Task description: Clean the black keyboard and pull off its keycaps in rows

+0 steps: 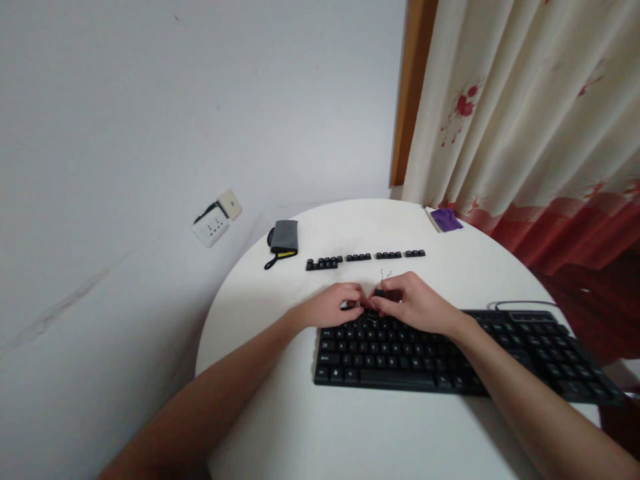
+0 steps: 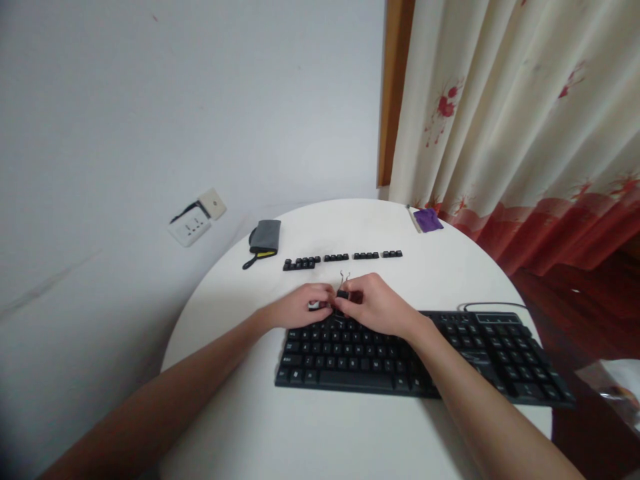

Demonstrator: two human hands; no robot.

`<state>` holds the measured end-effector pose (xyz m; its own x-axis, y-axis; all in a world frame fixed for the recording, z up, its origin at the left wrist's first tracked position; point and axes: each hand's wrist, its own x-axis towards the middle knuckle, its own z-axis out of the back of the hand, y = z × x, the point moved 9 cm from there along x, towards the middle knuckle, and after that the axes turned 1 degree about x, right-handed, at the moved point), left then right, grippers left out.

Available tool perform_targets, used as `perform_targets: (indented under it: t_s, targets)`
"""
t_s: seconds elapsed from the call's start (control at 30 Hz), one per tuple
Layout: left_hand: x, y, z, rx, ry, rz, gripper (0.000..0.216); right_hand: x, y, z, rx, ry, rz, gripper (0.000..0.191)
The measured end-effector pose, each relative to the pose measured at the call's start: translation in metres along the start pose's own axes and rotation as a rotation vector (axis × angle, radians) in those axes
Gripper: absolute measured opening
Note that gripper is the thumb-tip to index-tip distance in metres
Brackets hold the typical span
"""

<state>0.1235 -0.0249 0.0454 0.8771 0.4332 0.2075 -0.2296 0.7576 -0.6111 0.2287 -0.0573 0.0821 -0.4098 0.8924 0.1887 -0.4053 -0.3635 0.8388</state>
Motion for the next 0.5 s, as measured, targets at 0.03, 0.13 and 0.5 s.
perform_targets:
  t_s: [0.03, 0.13, 0.5]
  targets:
    - [0.000, 0.000, 0.000, 0.004, 0.002, -0.001, 0.013, 0.000, 0.000, -0.001, -0.002, 0.006, 0.000, 0.024]
    - [0.001, 0.001, -0.001, 0.005, 0.003, -0.011, 0.013, -0.001, -0.001, -0.002, -0.018, 0.020, 0.006, 0.024]
    - [0.002, 0.000, -0.002, -0.017, 0.034, 0.022, 0.013, -0.004, 0.002, -0.018, -0.069, 0.163, 0.047, 0.028]
